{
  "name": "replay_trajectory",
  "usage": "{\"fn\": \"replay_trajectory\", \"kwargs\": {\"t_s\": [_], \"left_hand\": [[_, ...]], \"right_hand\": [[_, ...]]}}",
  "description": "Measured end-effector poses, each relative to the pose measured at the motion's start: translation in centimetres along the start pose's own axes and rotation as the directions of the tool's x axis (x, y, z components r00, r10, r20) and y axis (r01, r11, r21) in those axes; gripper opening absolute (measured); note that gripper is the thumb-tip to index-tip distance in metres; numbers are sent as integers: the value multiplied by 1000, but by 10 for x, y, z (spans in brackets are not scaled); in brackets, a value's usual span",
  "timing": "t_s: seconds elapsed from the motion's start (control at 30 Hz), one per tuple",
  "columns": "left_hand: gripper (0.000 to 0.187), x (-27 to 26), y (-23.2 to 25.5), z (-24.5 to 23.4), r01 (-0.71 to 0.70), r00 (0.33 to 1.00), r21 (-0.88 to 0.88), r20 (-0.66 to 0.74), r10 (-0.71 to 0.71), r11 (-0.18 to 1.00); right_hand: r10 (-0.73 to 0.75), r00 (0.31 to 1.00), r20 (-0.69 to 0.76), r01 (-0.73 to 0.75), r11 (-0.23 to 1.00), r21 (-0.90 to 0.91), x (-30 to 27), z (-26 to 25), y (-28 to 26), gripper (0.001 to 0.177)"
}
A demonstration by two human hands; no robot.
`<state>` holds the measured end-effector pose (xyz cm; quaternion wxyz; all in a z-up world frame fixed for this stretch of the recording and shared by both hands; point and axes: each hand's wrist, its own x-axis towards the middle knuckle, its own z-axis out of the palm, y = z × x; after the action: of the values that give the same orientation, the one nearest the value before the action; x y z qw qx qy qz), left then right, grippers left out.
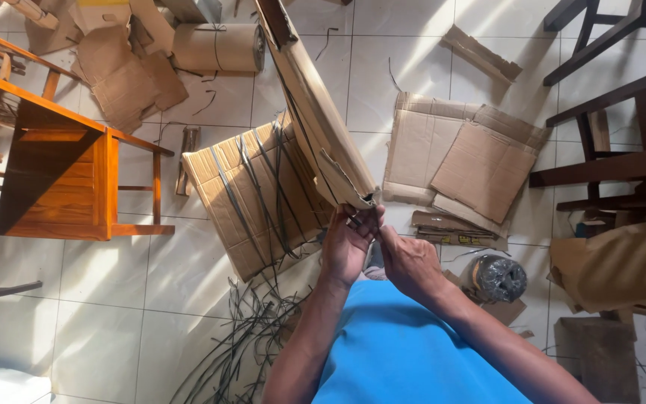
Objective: Packing wooden chairs with cardboard sheets and securing them with plastic ties
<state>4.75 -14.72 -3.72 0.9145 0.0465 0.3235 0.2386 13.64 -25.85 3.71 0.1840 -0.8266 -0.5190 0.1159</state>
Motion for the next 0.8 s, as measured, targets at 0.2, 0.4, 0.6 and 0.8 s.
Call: {"fn": "replay_trajectory", "kwargs": {"t_s": [0.2, 0.4, 0.6, 0.8], "left_hand": [[21, 8, -6, 2, -60, 998, -25, -25, 59, 998], [21, 15, -14, -6, -114, 993, -73, -48, 111, 991], [20, -7, 3, 21, -93, 994, 10, -50, 93, 996], [26, -26, 7, 32, -96, 995, 213, 27, 92, 972]], "right_hand": [[4, 1000, -18, -4, 1000, 30, -3, -2, 0, 7], [-40, 998, -58, 41, 999, 22, -16, 15, 9, 10], [-64, 994, -89, 71, 995, 76, -18, 35, 19, 11], [-61, 997, -47, 68, 984, 163, -28, 37, 24, 9]]}}
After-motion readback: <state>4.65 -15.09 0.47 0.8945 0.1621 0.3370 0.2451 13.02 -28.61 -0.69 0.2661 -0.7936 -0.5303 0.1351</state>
